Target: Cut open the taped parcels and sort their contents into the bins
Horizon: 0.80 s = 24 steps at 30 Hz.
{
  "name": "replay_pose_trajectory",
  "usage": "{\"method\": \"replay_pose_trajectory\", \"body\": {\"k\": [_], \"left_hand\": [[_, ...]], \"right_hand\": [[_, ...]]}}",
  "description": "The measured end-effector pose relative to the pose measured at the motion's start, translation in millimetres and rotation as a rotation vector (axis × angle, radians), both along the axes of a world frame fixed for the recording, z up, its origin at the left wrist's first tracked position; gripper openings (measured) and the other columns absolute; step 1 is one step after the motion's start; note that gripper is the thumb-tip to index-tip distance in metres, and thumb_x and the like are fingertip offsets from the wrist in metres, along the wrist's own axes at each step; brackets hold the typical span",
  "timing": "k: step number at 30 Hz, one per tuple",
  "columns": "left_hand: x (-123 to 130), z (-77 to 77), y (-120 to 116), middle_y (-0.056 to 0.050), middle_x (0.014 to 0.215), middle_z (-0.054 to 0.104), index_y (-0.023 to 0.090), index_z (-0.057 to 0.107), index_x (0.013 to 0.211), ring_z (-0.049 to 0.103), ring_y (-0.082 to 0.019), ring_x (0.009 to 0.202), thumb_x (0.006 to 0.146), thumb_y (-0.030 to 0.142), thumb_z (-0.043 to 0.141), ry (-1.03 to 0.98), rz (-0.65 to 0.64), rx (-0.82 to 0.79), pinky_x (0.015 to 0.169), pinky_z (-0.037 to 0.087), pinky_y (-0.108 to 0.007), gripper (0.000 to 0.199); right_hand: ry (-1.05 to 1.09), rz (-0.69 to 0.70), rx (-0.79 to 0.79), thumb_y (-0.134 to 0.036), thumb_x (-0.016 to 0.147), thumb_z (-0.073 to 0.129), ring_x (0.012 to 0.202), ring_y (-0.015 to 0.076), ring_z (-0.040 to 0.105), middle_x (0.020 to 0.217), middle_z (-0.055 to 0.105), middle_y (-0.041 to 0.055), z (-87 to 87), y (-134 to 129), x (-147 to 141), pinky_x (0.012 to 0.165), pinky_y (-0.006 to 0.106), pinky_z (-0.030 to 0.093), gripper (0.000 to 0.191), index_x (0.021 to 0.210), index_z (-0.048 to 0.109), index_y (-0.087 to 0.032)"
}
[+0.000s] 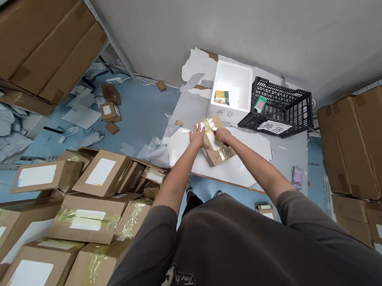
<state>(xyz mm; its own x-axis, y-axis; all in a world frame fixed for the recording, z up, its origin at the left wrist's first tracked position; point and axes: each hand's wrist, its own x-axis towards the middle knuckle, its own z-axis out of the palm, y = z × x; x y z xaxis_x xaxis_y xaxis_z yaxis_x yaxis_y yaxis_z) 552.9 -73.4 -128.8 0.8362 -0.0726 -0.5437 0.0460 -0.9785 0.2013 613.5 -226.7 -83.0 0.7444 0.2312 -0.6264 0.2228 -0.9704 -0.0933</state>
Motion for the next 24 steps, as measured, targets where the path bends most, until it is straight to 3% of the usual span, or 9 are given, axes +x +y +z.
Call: {"method": "replay_pose_trajectory", "body": {"k": [7, 10, 14, 17, 21, 24], "left_hand": [[1.9, -2.4, 2.1, -0.018, 0.193, -0.008, 0.025, 0.002, 0.186, -0.01, -0.045, 0.178, 0.061, 0.098, 0.084, -0.009, -0.003, -0.004, 0.139, 0.022, -0.064, 0.167], [4.4, -3.9, 1.3, -0.018, 0.193, -0.007, 0.025, 0.002, 0.186, -0.011, -0.047, 0.177, 0.06, 0.099, 0.084, 0.0, -0.005, 0.012, 0.138, 0.022, -0.066, 0.167], [6.0, 0.3, -0.1, -0.018, 0.193, -0.008, 0.025, 0.0, 0.186, -0.014, -0.049, 0.176, 0.061, 0.1, 0.083, 0.016, -0.004, 0.04, 0.137, 0.023, -0.067, 0.168], [6.0, 8.0, -0.8, -0.019, 0.193, -0.008, 0.023, 0.0, 0.186, -0.012, -0.05, 0.176, 0.062, 0.1, 0.082, 0.026, -0.009, 0.064, 0.138, 0.023, -0.066, 0.167], [4.1, 16.8, -7.3, -0.024, 0.192, -0.006, 0.02, 0.001, 0.186, -0.005, -0.052, 0.176, 0.061, 0.101, 0.081, 0.048, -0.01, 0.109, 0.138, 0.022, -0.066, 0.169], [-4.5, 19.5, -18.8, -0.033, 0.189, 0.001, 0.011, 0.003, 0.185, 0.004, -0.057, 0.175, 0.057, 0.101, 0.084, 0.081, 0.038, 0.178, 0.138, 0.023, -0.065, 0.176]], "right_hand": [[0.134, -0.102, 0.071, -0.026, 0.085, 0.092, 0.109, 0.0412, 0.081, 0.099, 0.081, 0.0217, -1.6, -70.4, -61.5, 0.089, 0.042, 0.063, 0.023, 0.102, 0.079, -0.016], [0.171, -0.177, 0.133, -0.026, 0.088, 0.088, 0.106, 0.0422, 0.081, 0.098, 0.08, 0.0215, -4.8, -103.0, -95.8, 0.084, 0.044, 0.063, 0.017, 0.099, 0.076, -0.018], [0.189, -0.214, 0.12, -0.023, 0.09, 0.084, 0.103, 0.0427, 0.082, 0.095, 0.08, 0.0201, -5.0, -119.0, -122.0, 0.084, 0.045, 0.063, 0.012, 0.095, 0.074, -0.02], [0.239, -0.21, 0.11, -0.021, 0.091, 0.081, 0.08, 0.038, 0.082, 0.083, 0.077, 0.0164, 1.8, -128.8, -128.0, 0.077, 0.046, 0.062, 0.009, 0.091, 0.072, -0.02], [0.248, -0.306, 0.257, -0.036, 0.102, 0.074, 0.057, 0.0253, 0.072, 0.08, 0.075, 0.0072, 7.7, -162.5, -132.6, 0.064, 0.037, 0.057, 0.015, 0.103, 0.068, -0.023], [0.065, -0.463, 0.342, -0.056, 0.108, 0.067, 0.063, 0.0231, 0.073, 0.092, 0.077, 0.0059, -4.5, -179.6, -128.8, 0.063, 0.032, 0.054, 0.034, 0.117, 0.061, -0.024]]}}
